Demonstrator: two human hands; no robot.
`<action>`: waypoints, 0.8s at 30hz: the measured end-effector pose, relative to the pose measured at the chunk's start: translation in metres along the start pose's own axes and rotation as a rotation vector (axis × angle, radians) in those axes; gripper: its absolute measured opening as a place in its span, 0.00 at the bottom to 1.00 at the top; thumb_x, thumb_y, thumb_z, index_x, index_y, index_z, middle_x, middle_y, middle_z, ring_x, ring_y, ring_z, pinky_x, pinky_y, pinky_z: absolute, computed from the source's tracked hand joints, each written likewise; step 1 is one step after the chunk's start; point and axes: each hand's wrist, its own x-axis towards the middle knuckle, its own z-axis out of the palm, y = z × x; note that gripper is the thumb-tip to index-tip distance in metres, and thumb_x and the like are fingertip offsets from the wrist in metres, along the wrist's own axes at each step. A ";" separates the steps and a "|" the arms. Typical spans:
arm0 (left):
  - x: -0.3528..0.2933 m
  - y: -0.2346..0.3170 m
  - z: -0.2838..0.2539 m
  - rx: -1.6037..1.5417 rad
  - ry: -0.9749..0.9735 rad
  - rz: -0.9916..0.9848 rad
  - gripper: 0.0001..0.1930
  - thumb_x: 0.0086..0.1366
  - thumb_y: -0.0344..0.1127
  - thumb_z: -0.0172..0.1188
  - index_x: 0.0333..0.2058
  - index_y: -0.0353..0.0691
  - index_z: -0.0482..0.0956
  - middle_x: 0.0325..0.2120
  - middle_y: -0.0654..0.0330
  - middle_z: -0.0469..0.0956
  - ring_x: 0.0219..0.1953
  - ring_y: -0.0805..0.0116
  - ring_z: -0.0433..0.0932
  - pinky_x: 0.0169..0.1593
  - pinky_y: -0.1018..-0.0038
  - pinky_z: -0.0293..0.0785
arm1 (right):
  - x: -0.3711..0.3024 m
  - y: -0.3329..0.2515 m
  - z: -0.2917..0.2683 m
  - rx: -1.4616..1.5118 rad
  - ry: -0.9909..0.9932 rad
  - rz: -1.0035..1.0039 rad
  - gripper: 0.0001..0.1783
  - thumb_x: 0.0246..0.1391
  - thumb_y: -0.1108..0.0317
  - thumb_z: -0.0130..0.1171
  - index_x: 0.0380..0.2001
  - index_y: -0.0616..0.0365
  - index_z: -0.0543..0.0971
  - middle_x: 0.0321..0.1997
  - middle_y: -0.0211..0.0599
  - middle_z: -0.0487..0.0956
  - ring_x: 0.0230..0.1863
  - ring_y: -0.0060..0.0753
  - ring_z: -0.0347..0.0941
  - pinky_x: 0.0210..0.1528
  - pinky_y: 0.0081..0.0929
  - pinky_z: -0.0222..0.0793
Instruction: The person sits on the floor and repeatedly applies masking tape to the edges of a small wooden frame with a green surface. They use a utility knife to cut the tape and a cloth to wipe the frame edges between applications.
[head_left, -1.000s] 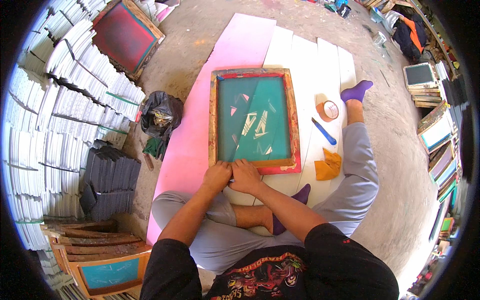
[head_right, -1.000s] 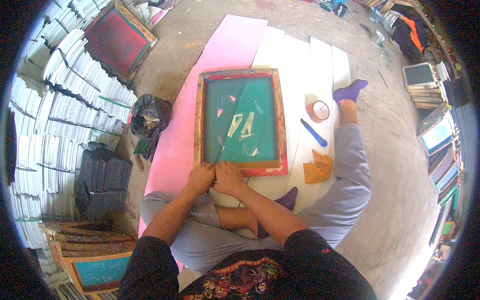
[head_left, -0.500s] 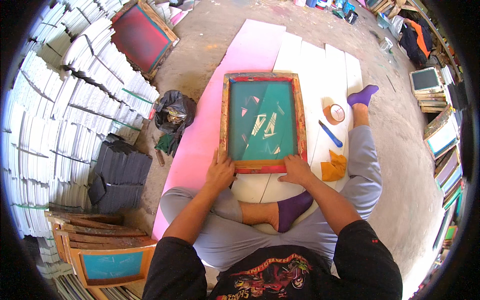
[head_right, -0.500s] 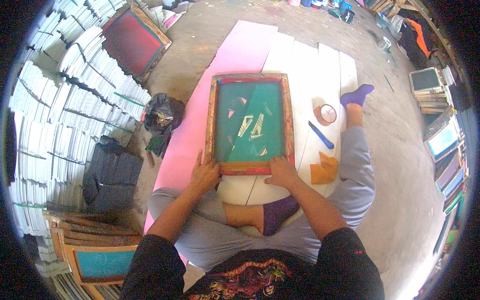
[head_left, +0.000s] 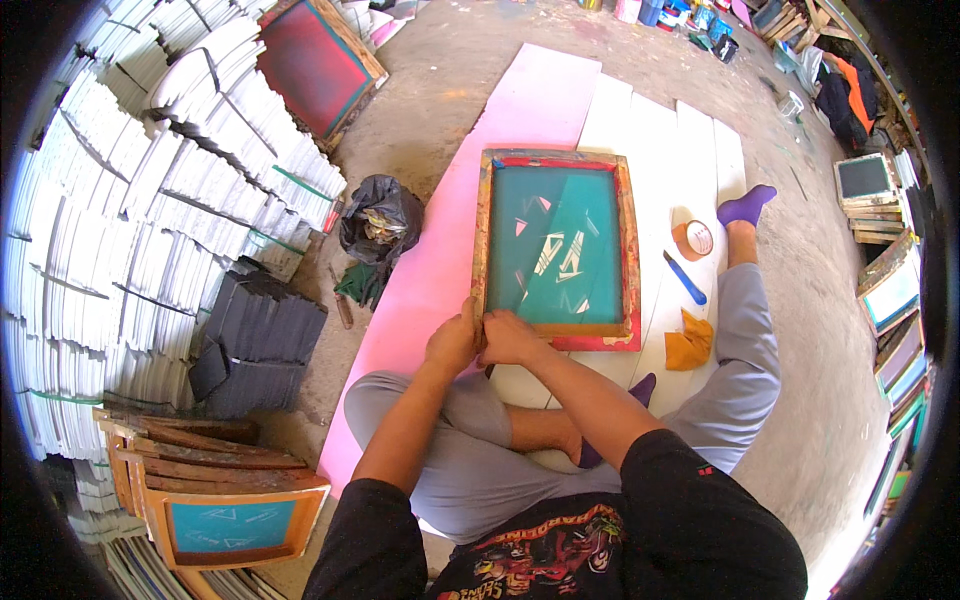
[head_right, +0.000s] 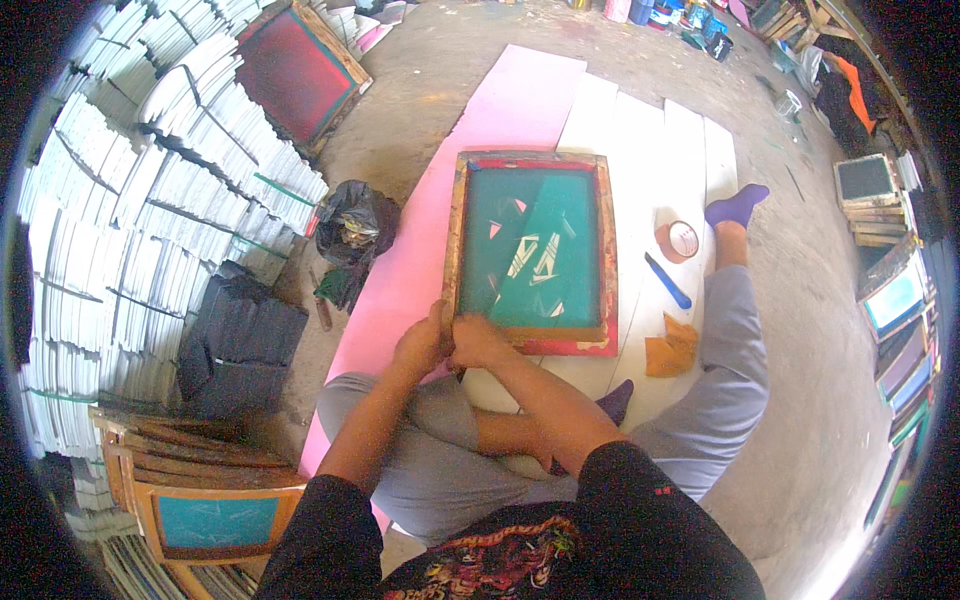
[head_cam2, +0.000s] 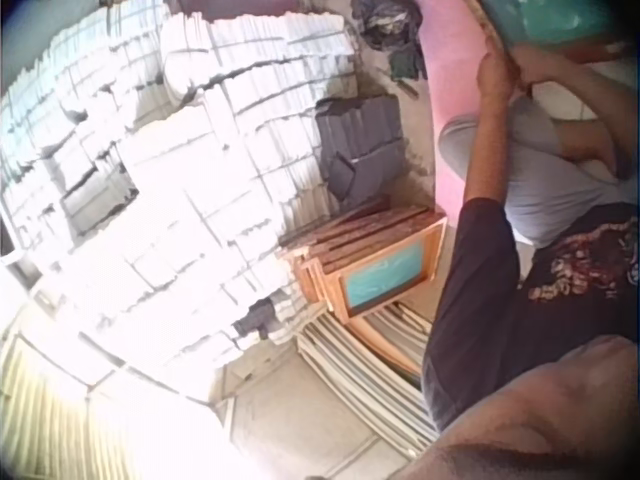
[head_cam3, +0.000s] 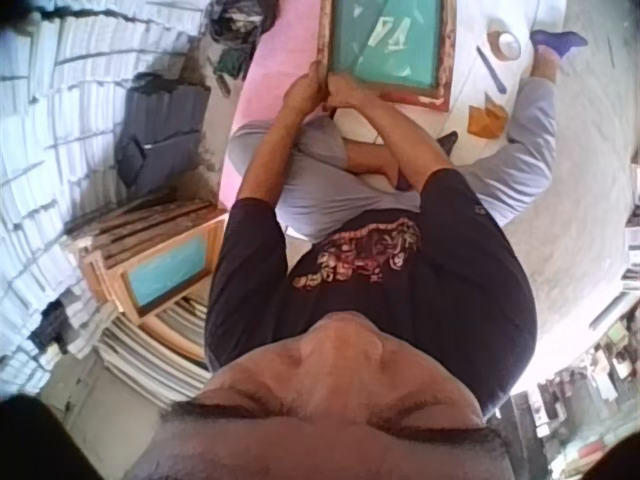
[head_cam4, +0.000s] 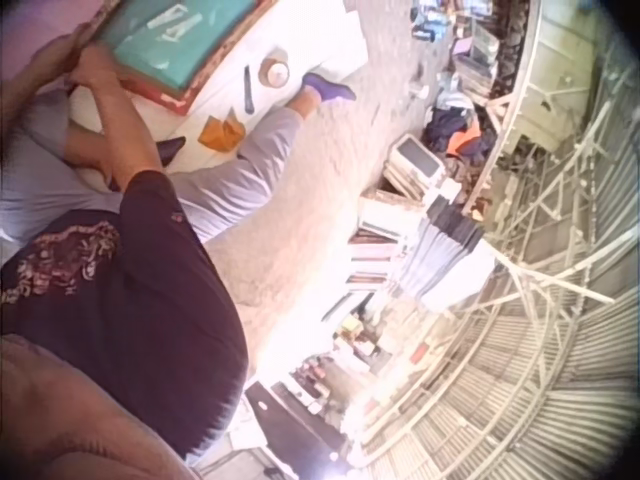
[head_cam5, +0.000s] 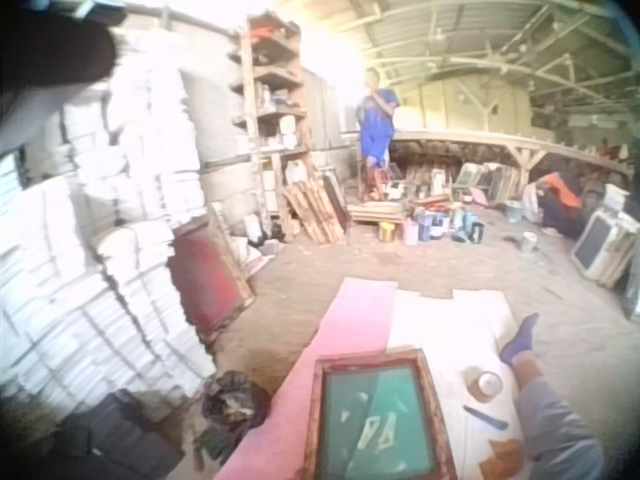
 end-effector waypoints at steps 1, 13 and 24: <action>0.001 -0.002 0.002 -0.004 0.013 0.006 0.36 0.63 0.40 0.64 0.65 0.38 0.56 0.36 0.36 0.82 0.39 0.34 0.82 0.43 0.44 0.77 | 0.004 -0.005 -0.002 0.017 -0.010 -0.007 0.42 0.31 0.52 0.79 0.47 0.70 0.78 0.49 0.58 0.79 0.54 0.60 0.76 0.58 0.45 0.75; -0.001 0.003 -0.008 0.016 -0.005 -0.013 0.35 0.63 0.40 0.64 0.64 0.40 0.58 0.37 0.37 0.83 0.41 0.35 0.83 0.43 0.45 0.77 | 0.001 0.023 0.010 0.750 0.192 -0.052 0.47 0.35 0.66 0.76 0.59 0.63 0.64 0.52 0.58 0.78 0.52 0.55 0.78 0.56 0.43 0.74; -0.009 0.013 -0.004 0.126 0.006 -0.026 0.37 0.59 0.42 0.71 0.64 0.54 0.62 0.38 0.47 0.82 0.43 0.43 0.83 0.42 0.48 0.79 | -0.052 0.090 -0.008 0.264 0.048 0.027 0.40 0.36 0.60 0.74 0.53 0.65 0.70 0.53 0.56 0.77 0.55 0.55 0.76 0.57 0.43 0.73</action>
